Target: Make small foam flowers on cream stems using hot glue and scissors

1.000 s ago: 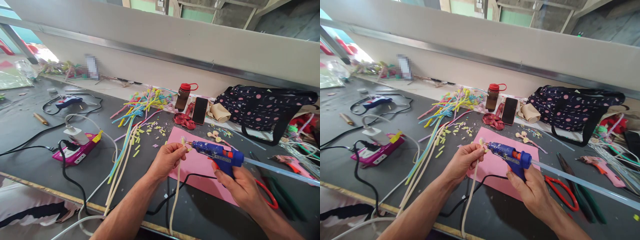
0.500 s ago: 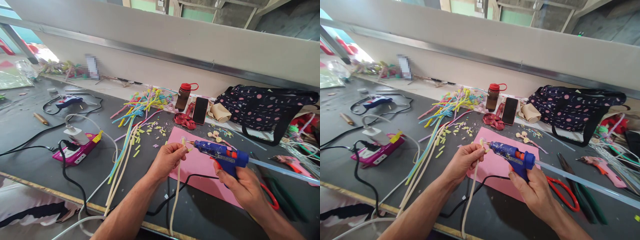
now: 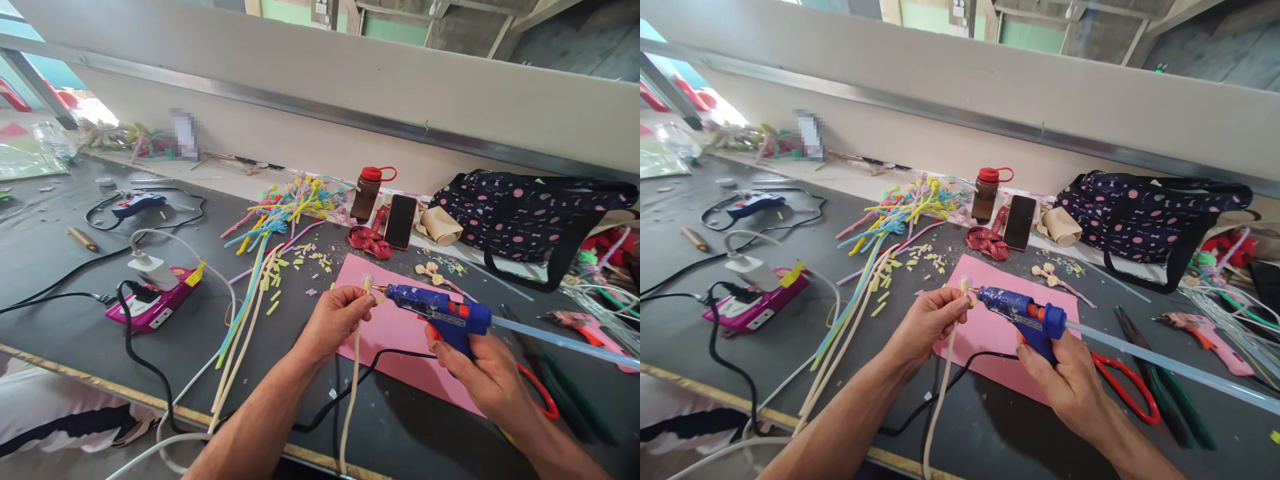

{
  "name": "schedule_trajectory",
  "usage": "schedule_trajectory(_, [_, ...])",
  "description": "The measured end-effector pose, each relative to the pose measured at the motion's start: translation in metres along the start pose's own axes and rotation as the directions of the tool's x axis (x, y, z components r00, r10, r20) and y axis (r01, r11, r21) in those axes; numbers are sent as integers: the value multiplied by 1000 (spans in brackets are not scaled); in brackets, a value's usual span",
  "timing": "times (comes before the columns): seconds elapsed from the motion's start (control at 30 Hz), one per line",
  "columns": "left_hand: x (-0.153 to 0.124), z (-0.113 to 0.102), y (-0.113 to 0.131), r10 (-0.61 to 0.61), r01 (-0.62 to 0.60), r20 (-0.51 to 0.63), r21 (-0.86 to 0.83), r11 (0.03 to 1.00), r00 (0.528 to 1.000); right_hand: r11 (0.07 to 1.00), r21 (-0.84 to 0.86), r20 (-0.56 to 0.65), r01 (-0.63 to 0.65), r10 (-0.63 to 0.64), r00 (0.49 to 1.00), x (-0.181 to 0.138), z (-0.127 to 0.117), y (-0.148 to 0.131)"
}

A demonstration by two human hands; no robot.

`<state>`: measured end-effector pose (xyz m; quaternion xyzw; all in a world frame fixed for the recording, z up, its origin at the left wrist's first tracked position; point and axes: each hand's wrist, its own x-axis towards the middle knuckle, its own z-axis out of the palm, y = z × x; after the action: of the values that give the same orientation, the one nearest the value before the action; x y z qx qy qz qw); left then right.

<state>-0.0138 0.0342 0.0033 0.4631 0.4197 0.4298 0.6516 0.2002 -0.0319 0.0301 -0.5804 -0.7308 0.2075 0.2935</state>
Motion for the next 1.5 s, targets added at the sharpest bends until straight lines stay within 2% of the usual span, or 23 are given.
schedule_trajectory(0.2, [0,1,0,7,-7,-14,41,999,1000,1000,-6,-25,24,-24,999,1,2,4])
schedule_trajectory(0.4, [0,0,0,9,-9,-19,32,999,1000,1000,-14,32,12,-11,999,1,-2,0])
schedule_trajectory(0.53, [0,1,-1,3,-2,-17,33,999,1000,999,42,2,-8,8,1000,2,0,1])
schedule_trajectory(0.63, [0,1,-1,4,-4,-11,20,1000,1000,987,157,17,-36,33,999,2,2,1])
schedule_trajectory(0.7, [1,0,-1,3,-3,-18,-3,1000,1000,949,308,6,-67,69,998,2,3,2])
schedule_trajectory(0.8, [0,-2,2,-4,2,-35,-79,997,999,835,535,-13,-126,157,988,7,6,6])
schedule_trajectory(0.93, [-2,-6,7,-12,5,-23,-275,961,1000,692,675,65,-257,292,954,23,17,24])
schedule_trajectory(1.03, [-4,-8,9,-11,22,31,-372,928,999,665,656,154,-357,345,926,33,24,39])
schedule_trajectory(1.17, [-6,-8,8,-2,35,83,-395,918,997,677,575,255,-459,384,887,40,28,50])
schedule_trajectory(1.33, [-6,-8,7,0,38,97,-389,920,995,666,541,322,-514,400,858,44,29,55])
schedule_trajectory(1.5, [-7,-8,7,7,34,107,-378,925,994,668,508,370,-544,401,838,43,31,48])
